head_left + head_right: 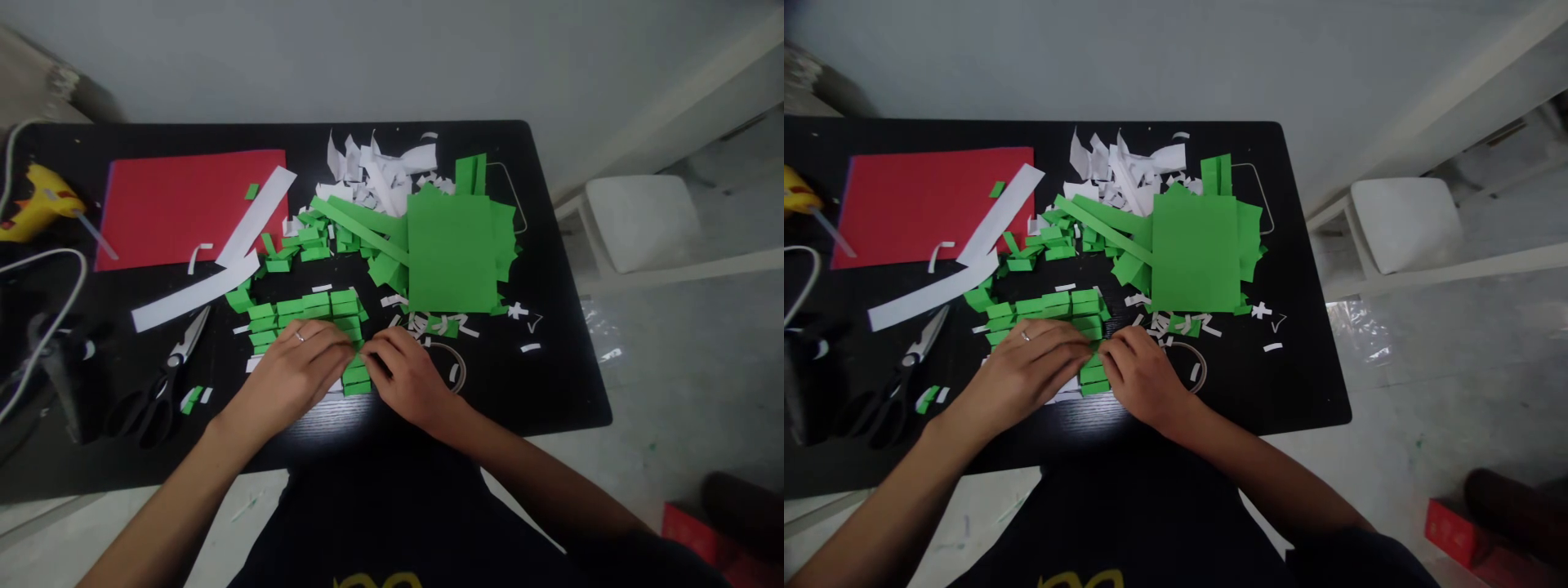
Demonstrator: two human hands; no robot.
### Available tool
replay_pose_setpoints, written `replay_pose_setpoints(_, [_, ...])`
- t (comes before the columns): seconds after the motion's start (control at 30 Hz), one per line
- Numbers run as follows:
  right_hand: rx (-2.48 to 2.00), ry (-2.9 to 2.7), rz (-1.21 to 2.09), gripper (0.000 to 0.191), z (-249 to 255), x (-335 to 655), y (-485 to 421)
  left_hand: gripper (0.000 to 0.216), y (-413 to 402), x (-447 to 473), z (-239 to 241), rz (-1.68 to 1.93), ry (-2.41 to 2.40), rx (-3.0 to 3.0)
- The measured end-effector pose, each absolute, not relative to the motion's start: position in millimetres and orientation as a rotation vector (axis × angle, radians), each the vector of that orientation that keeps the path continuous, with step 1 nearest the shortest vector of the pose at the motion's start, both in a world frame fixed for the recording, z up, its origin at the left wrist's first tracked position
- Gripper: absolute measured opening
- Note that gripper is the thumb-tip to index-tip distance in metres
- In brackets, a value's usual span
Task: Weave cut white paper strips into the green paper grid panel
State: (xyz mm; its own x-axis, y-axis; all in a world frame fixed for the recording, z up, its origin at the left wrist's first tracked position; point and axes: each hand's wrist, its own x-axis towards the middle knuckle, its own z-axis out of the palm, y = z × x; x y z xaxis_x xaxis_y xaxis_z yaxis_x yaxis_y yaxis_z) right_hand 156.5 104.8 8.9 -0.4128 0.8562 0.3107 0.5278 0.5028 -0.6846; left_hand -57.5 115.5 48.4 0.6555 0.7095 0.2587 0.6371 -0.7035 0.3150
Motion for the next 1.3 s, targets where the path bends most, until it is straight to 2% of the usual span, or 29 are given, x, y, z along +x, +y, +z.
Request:
replay_pose_setpoints(0.23, [-1.14,-2.137,0.656,0.018,10,156,106,0.013,106,-49,41,0.545,1.216,2.765])
replay_pose_setpoints(0.4, [-1.101,-2.156,0.617,0.018,13,155,107,0.015,93,-48,49,0.624,1.345,2.615])
replay_pose_setpoints(0.53, [-1.082,-2.158,0.624,0.022,13,154,106,0.009,73,-45,59,0.882,1.528,2.272])
replay_pose_setpoints(0.6, [-1.081,-2.167,0.63,0.022,11,154,105,0.006,62,-39,60,0.899,1.625,1.975])
replay_pose_setpoints(0.83, [-1.039,-2.13,0.555,0.021,7,155,103,0.036,52,-17,50,0.797,1.619,0.933])
replay_pose_setpoints(0.93, [-1.027,-2.12,0.553,0.02,6,154,101,0.038,57,-15,48,0.821,1.615,0.787])
replay_pose_setpoints(1.2, [-1.019,-2.121,0.558,0.021,9,154,99,0.026,63,-16,42,0.859,1.634,0.711])
replay_pose_setpoints(1.3, [-1.026,-2.115,0.578,0.015,14,153,99,0.025,63,-15,41,0.863,1.618,0.702])
